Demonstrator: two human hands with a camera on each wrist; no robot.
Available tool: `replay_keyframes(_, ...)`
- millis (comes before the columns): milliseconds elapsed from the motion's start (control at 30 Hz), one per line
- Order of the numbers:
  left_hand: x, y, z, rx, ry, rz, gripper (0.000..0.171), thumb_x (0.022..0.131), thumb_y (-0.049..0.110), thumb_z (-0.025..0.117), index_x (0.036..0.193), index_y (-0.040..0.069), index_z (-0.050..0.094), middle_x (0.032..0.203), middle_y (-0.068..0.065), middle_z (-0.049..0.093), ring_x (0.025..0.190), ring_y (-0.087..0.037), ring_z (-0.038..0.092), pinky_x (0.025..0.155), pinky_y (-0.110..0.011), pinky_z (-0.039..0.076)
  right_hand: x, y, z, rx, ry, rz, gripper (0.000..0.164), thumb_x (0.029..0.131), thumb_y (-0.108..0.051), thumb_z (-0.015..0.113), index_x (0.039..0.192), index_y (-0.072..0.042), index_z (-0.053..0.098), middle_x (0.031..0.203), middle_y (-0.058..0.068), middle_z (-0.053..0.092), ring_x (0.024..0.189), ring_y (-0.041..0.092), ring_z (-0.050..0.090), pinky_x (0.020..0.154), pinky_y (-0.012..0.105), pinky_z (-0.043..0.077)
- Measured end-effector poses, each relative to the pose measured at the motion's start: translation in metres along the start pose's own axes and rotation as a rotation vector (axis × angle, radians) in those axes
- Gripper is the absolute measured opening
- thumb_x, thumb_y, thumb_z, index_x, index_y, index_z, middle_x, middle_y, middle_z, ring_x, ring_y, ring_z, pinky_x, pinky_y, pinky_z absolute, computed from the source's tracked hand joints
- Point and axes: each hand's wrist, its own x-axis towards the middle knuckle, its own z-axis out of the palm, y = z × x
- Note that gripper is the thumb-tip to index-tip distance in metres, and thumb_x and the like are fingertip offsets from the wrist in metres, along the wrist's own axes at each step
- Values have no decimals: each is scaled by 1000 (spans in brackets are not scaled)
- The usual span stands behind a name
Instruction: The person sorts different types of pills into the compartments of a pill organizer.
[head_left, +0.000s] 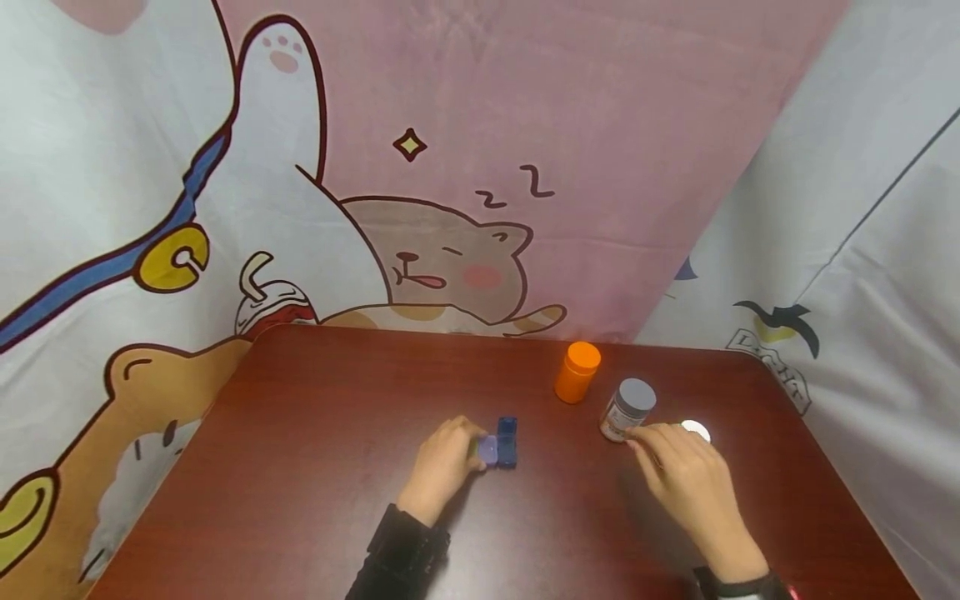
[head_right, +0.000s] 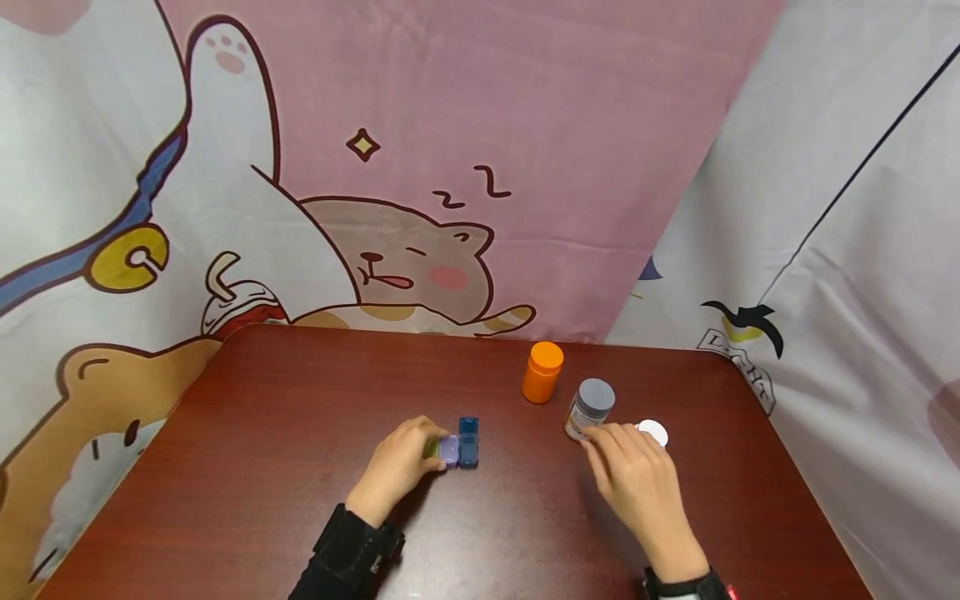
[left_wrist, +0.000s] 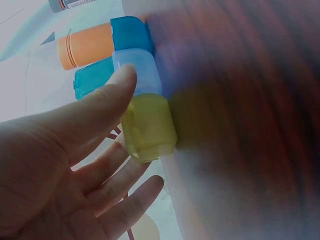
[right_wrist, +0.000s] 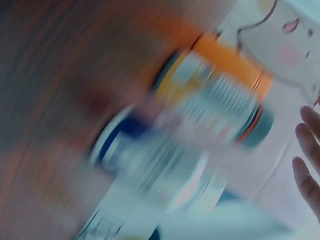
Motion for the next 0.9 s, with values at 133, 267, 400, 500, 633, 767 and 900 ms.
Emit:
replay_keyframes(133, -2, 1, 1, 16, -8, 6, 40, 62, 19, 79, 99, 14, 67, 95, 0, 59, 88, -18, 54, 73, -37, 47, -19, 29, -17, -89, -95, 142, 33, 76, -28, 65, 102, -8, 64, 94, 4, 60, 75, 26, 58, 60, 42, 43)
replay_keyframes(267, -3, 3, 0, 38, -16, 20, 39, 63, 17, 78, 100, 12, 66, 96, -1, 59, 88, -18, 54, 72, -36, 48, -32, 53, -22, -154, -190, 257, 41, 70, -29, 70, 105, -9, 61, 101, 4, 56, 69, 25, 58, 54, 43, 43)
replay_keyframes(400, -3, 4, 1, 67, -7, 42, 39, 64, 17, 78, 101, 12, 66, 95, 0, 58, 88, -17, 54, 70, -36, 48, -40, 65, -17, -147, -247, 293, 41, 71, -31, 71, 106, -11, 61, 103, 2, 55, 62, 20, 57, 49, 40, 42)
replay_keyframes(500, -3, 5, 2, 102, 5, 61, 37, 65, 18, 77, 100, 13, 66, 95, 1, 58, 88, -17, 52, 68, -35, 48, -43, 68, -12, -123, -280, 308, 41, 72, -28, 71, 107, -12, 60, 103, 2, 55, 62, 20, 57, 48, 40, 42)
replay_keyframes(633, -3, 5, 3, 125, 7, 79, 38, 65, 19, 76, 101, 13, 65, 97, 2, 57, 91, -17, 51, 69, -34, 48, -45, 70, -5, -99, -286, 323, 39, 73, -25, 71, 108, -11, 59, 104, 4, 54, 67, 25, 58, 47, 43, 43)
replay_keyframes(767, -1, 2, -4, 115, 0, 96, 46, 65, 23, 76, 109, 14, 62, 106, 2, 57, 102, -18, 48, 80, -37, 45, -45, 70, -2, -93, -271, 323, 38, 75, -24, 69, 109, -10, 58, 105, 5, 54, 72, 27, 59, 50, 45, 44)
replay_keyframes(900, 0, 0, -16, 104, 9, 119, 51, 67, 27, 76, 115, 17, 59, 114, 2, 55, 111, -17, 45, 90, -39, 40, -46, 64, -6, -88, -268, 321, 39, 75, -23, 69, 110, -9, 58, 104, 6, 54, 76, 28, 59, 53, 46, 45)
